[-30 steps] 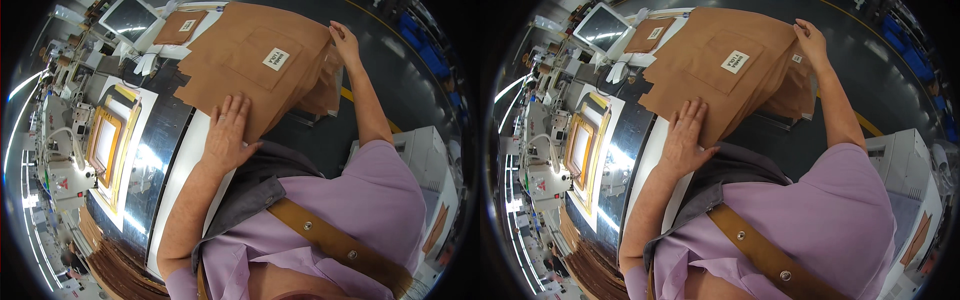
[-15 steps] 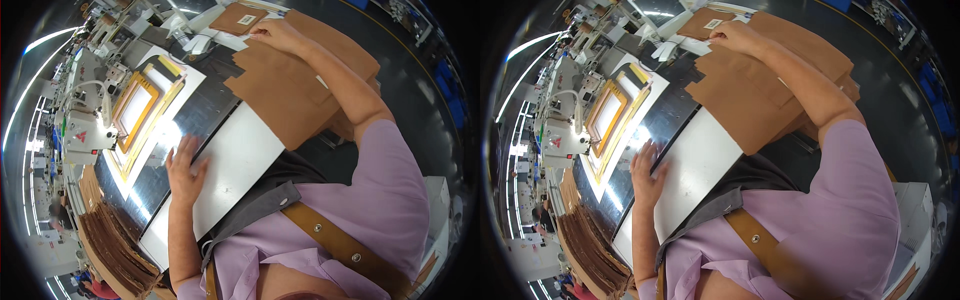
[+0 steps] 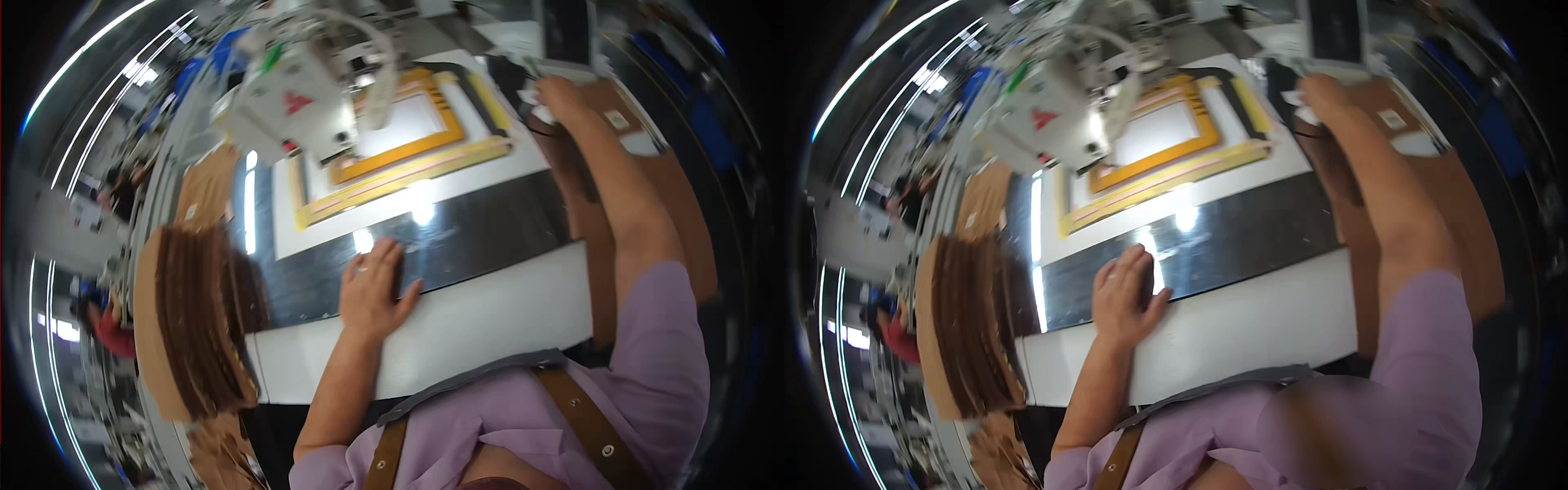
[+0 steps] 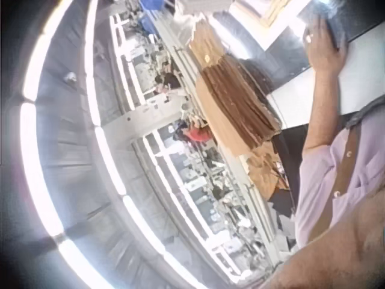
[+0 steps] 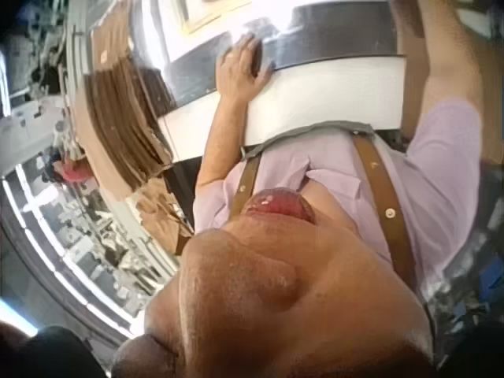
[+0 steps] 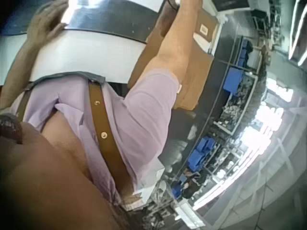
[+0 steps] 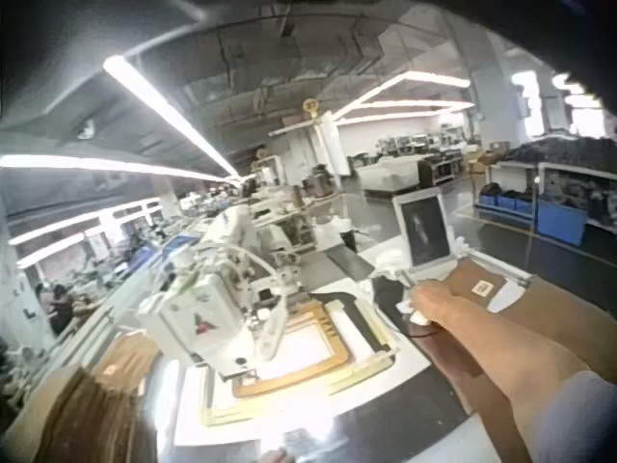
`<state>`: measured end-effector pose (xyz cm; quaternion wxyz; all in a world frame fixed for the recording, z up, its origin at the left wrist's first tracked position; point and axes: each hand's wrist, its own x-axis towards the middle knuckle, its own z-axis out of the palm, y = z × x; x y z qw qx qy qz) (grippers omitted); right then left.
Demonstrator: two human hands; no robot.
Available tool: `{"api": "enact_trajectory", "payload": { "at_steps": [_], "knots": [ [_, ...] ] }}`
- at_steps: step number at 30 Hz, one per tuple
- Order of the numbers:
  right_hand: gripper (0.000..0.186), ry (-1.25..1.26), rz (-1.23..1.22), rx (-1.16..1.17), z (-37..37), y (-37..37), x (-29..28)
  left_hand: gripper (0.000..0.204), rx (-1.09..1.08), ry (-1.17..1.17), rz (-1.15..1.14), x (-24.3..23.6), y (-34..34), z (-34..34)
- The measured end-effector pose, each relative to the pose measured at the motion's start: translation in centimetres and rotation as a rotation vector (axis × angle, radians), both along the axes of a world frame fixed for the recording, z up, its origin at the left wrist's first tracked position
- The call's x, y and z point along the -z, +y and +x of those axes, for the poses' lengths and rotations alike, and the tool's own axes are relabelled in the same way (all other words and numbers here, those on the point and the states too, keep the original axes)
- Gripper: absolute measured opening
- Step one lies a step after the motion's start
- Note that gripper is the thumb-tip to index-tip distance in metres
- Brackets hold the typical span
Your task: Sewing leather patches onto larger leather panels using an industrial sewing machine.
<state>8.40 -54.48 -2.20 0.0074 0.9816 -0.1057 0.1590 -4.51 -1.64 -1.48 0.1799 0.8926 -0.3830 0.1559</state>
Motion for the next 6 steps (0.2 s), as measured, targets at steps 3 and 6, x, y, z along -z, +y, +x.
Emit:
{"api": "enact_trajectory", "payload": {
  "at_steps": [3,6],
  "knots": [
    [0.011,0.008,-0.056,-0.258,-0.6,-6.9,1.4,0.059,0.098,-0.024,-0.116,1.4,-0.4,0.9],
    [0.039,0.099,0.565,-0.162,-2.9,-11.9,4.5,0.049,0.179,-0.085,-0.240,2.3,-0.9,1.8]
  ]
}}
